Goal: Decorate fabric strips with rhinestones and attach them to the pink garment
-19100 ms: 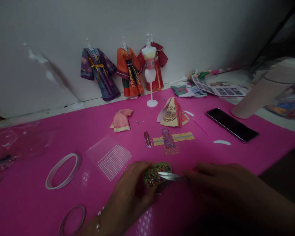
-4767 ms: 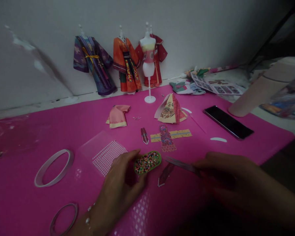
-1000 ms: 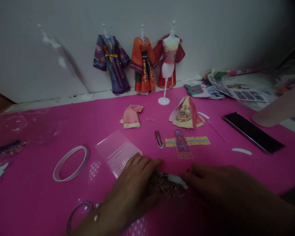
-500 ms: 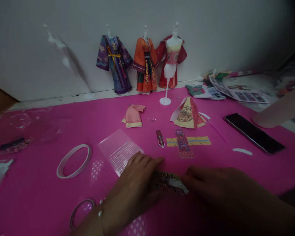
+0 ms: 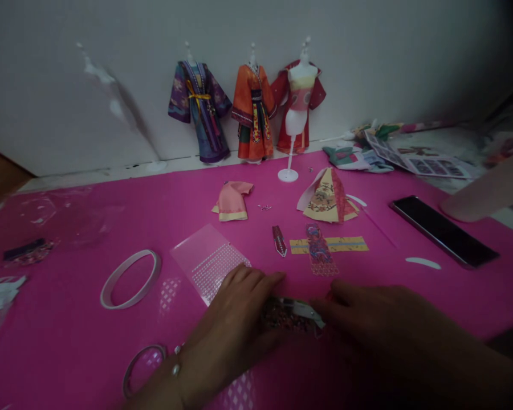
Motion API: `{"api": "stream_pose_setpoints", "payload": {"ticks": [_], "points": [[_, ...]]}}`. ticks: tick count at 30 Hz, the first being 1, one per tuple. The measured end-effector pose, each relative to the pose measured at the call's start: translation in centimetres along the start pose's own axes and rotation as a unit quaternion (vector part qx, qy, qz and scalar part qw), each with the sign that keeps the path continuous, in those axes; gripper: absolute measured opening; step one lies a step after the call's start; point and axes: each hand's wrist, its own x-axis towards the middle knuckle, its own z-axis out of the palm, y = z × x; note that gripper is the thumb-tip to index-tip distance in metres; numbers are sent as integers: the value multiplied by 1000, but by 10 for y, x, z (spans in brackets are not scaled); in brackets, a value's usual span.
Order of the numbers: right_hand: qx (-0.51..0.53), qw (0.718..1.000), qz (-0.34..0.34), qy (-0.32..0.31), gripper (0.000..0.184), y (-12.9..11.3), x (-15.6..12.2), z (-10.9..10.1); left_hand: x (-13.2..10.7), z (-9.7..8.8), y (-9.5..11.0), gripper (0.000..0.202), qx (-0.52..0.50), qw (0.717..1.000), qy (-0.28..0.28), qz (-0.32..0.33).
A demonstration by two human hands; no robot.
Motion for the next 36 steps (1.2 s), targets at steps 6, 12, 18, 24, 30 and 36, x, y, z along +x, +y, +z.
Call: {"api": "stream_pose_setpoints", "payload": {"ticks": [6, 12, 18, 24, 30, 36], "points": [[-16, 1000, -2, 8, 33, 1, -1, 5, 1, 0, 0, 68, -3, 1000, -2, -5], [-24, 999, -17, 21, 33, 2, 0, 8, 3, -1, 2, 67, 2, 1000, -5, -11], [-19, 998, -30, 47, 27, 2, -1, 12, 2, -1, 2, 70, -3, 1000, -3, -5], [-23, 998, -33, 43, 25, 1, -1, 15, 2, -2, 2, 67, -4, 1000, -2, -10], [-8, 999, -31, 12, 29, 0, -2, 7, 3, -3, 3, 63, -3, 1000, -3, -12], [4, 1000, -19, 20, 31, 8, -15, -7, 6, -6, 4, 58, 17, 999, -16, -26]]}}
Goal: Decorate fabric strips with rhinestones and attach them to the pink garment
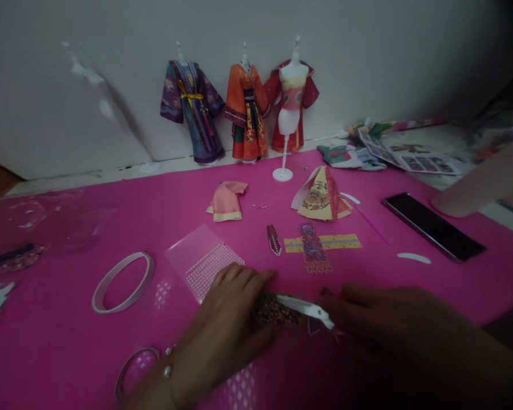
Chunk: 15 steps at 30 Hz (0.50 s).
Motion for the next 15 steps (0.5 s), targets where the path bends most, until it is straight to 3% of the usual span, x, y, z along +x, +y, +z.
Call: {"api": "stream_pose_setpoints", "payload": {"ticks": [5, 10, 15], "points": [[49, 998, 22, -29, 37, 22, -31, -10, 4, -1, -2, 52, 64, 998, 4, -2], [103, 992, 43, -58, 37, 45, -69, -2, 4, 3, -5, 46, 98, 995, 30, 2], [120, 988, 87, -51, 31, 43, -87, 10, 0, 4, -2, 48, 106, 992, 61, 26]]}}
